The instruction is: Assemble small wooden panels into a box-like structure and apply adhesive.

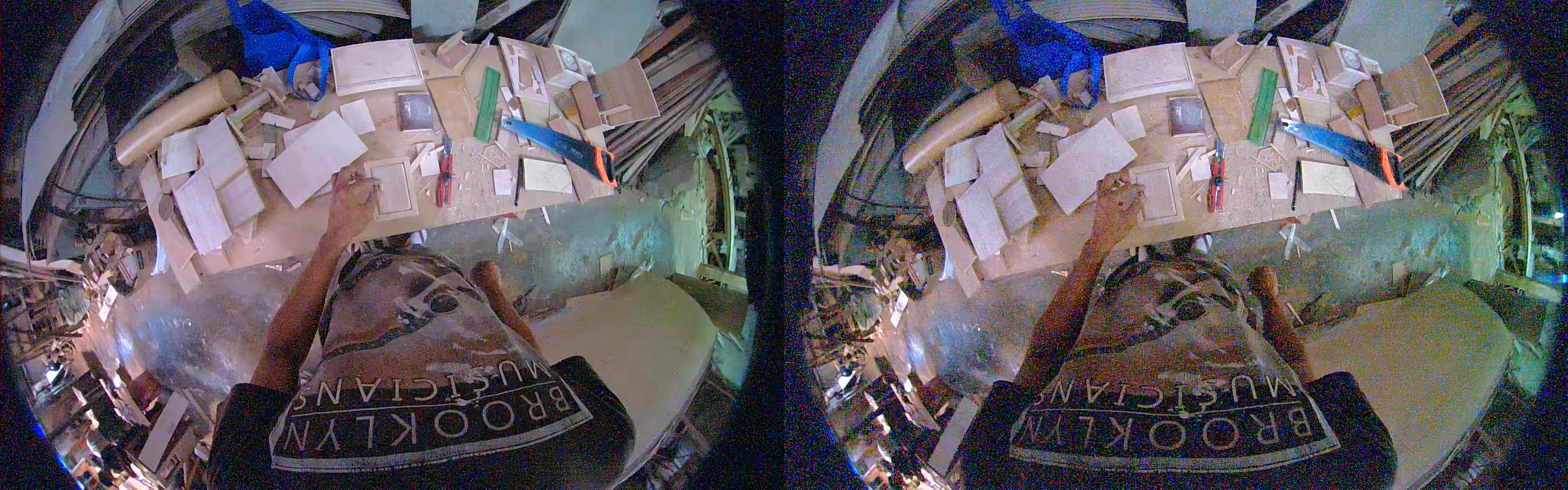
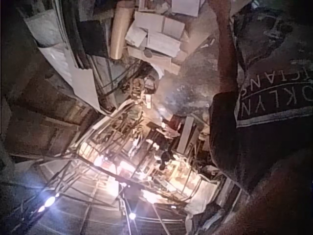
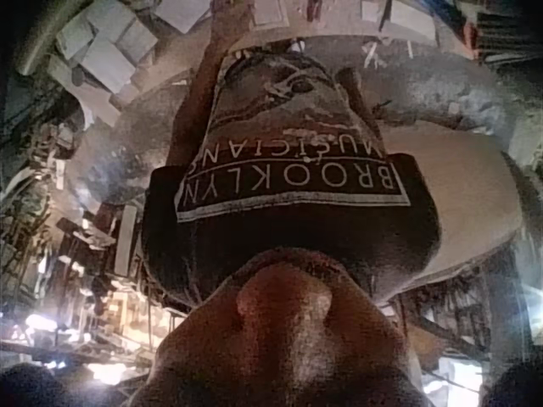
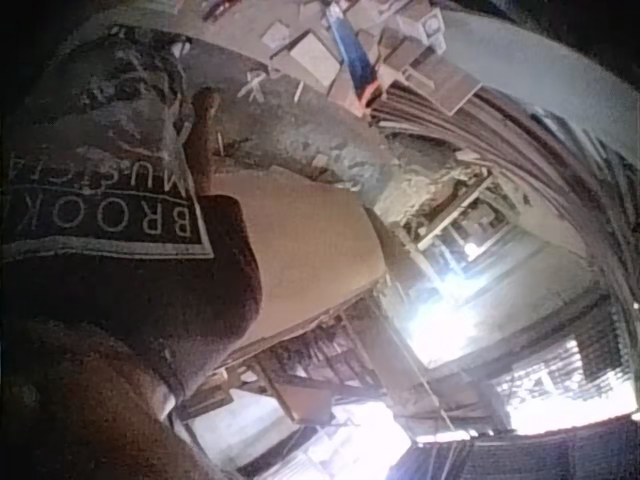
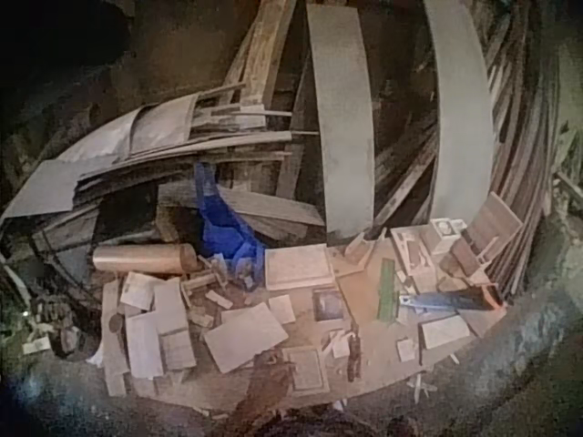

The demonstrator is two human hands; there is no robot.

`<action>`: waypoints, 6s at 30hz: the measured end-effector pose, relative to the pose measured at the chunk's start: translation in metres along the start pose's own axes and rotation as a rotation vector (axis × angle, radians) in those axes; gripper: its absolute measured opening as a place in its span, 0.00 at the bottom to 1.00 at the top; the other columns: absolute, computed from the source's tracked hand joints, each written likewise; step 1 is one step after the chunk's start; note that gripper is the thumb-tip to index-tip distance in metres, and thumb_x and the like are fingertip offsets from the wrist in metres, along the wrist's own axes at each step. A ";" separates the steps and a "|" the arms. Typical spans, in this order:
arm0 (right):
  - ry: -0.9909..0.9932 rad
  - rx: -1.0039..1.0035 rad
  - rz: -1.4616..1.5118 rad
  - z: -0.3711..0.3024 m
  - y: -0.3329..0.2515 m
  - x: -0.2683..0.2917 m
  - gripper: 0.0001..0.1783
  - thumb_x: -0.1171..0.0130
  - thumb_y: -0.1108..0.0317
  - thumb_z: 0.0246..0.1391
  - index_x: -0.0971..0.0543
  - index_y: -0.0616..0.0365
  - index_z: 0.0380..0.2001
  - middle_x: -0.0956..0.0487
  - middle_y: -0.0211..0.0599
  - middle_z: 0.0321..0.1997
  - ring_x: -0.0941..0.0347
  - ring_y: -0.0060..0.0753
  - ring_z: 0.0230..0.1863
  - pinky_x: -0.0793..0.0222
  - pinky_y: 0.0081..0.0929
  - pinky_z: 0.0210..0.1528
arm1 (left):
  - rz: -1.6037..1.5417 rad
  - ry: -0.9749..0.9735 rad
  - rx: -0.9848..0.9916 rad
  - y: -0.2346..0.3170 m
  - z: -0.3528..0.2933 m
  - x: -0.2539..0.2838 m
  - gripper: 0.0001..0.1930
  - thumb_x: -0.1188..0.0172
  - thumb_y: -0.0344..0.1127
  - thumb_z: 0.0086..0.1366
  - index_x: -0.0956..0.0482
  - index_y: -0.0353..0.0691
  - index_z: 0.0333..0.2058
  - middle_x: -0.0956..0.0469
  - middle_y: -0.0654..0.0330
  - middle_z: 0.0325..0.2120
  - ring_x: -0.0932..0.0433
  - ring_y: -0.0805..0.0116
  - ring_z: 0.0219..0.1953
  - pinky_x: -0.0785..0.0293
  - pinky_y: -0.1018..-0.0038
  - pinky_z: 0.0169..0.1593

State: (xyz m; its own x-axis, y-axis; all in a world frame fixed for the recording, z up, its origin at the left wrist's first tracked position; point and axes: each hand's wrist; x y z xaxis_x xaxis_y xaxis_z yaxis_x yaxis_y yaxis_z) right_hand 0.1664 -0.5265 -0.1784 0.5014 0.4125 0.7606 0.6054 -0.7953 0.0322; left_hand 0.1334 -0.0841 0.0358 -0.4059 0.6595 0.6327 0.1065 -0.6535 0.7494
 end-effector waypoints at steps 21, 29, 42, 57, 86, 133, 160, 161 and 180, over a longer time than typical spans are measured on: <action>0.207 -0.039 0.110 -0.002 -0.006 -0.020 0.08 0.42 0.61 0.41 0.18 0.50 0.25 0.18 0.40 0.31 0.21 0.48 0.33 0.24 0.41 0.33 | 0.025 0.018 -0.030 0.004 0.002 0.002 0.11 0.35 0.29 0.50 0.17 0.44 0.35 0.30 0.54 0.41 0.33 0.52 0.47 0.31 0.59 0.51; 0.188 0.024 0.133 -0.002 -0.004 -0.014 0.09 0.42 0.60 0.43 0.18 0.50 0.26 0.18 0.42 0.35 0.22 0.49 0.35 0.25 0.47 0.38 | 0.029 0.002 -0.044 0.003 0.002 0.002 0.12 0.34 0.31 0.50 0.16 0.43 0.36 0.30 0.55 0.41 0.33 0.55 0.46 0.33 0.61 0.52; 0.262 -0.038 0.345 -0.017 -0.009 -0.044 0.07 0.44 0.64 0.45 0.19 0.49 0.26 0.18 0.41 0.35 0.21 0.43 0.36 0.26 0.39 0.35 | 0.024 0.002 -0.124 -0.020 0.001 -0.008 0.11 0.35 0.32 0.50 0.16 0.44 0.35 0.30 0.53 0.43 0.33 0.53 0.48 0.36 0.59 0.55; 0.968 -0.436 0.967 -0.006 0.069 0.208 0.10 0.43 0.68 0.54 0.22 0.58 0.39 0.19 0.42 0.34 0.21 0.36 0.31 0.27 0.33 0.33 | -0.071 -0.024 0.037 0.053 0.034 0.005 0.09 0.39 0.29 0.55 0.21 0.34 0.36 0.21 0.51 0.34 0.25 0.53 0.45 0.30 0.62 0.51; 0.720 0.124 0.431 0.303 0.390 0.513 0.24 0.37 0.60 0.43 0.30 0.59 0.42 0.23 0.57 0.43 0.23 0.61 0.42 0.27 0.51 0.46 | -0.885 0.440 0.908 0.200 0.121 -0.190 0.11 0.36 0.36 0.60 0.20 0.38 0.39 0.22 0.65 0.29 0.26 0.76 0.30 0.32 0.79 0.32; 1.076 1.155 1.059 -0.028 -0.065 0.526 0.14 0.49 0.80 0.49 0.27 0.59 0.41 0.20 0.45 0.46 0.26 0.51 0.51 0.33 0.44 0.55 | -1.938 0.146 0.363 0.221 0.133 -0.017 0.16 0.42 0.46 0.65 0.29 0.43 0.46 0.28 0.64 0.38 0.28 0.72 0.43 0.30 0.74 0.45; 0.872 1.143 1.135 -0.031 -0.050 0.519 0.13 0.52 0.84 0.55 0.31 0.61 0.44 0.24 0.44 0.49 0.28 0.35 0.52 0.33 0.30 0.51 | -1.786 0.244 0.427 0.210 0.128 -0.027 0.12 0.42 0.42 0.64 0.25 0.43 0.41 0.23 0.62 0.39 0.26 0.66 0.46 0.30 0.64 0.51; 0.864 1.125 1.146 -0.031 -0.050 0.518 0.14 0.52 0.84 0.55 0.30 0.61 0.44 0.23 0.44 0.49 0.28 0.35 0.51 0.33 0.30 0.51 | -1.809 0.263 0.462 0.211 0.128 -0.026 0.08 0.39 0.40 0.62 0.24 0.46 0.38 0.23 0.66 0.38 0.27 0.70 0.46 0.32 0.63 0.51; 1.149 1.065 0.806 -0.044 -0.048 0.525 0.16 0.47 0.84 0.47 0.26 0.61 0.41 0.19 0.43 0.44 0.25 0.49 0.45 0.30 0.42 0.50 | -1.755 0.336 0.453 0.224 0.122 -0.021 0.02 0.40 0.30 0.63 0.20 0.42 0.34 0.20 0.65 0.35 0.23 0.73 0.40 0.28 0.67 0.47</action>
State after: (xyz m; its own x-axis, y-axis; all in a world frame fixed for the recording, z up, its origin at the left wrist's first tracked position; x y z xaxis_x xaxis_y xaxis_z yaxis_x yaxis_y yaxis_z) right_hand 0.3736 -0.2908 0.2478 0.4862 -0.7674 0.4180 0.7877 0.1777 -0.5899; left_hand 0.2766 -0.1984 0.2143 -0.4424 0.2595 -0.8585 -0.4046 0.7965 0.4493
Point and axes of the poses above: each hand's wrist, its own z-axis towards the middle knuckle, its own x-axis out of the back of the hand, y = z × x
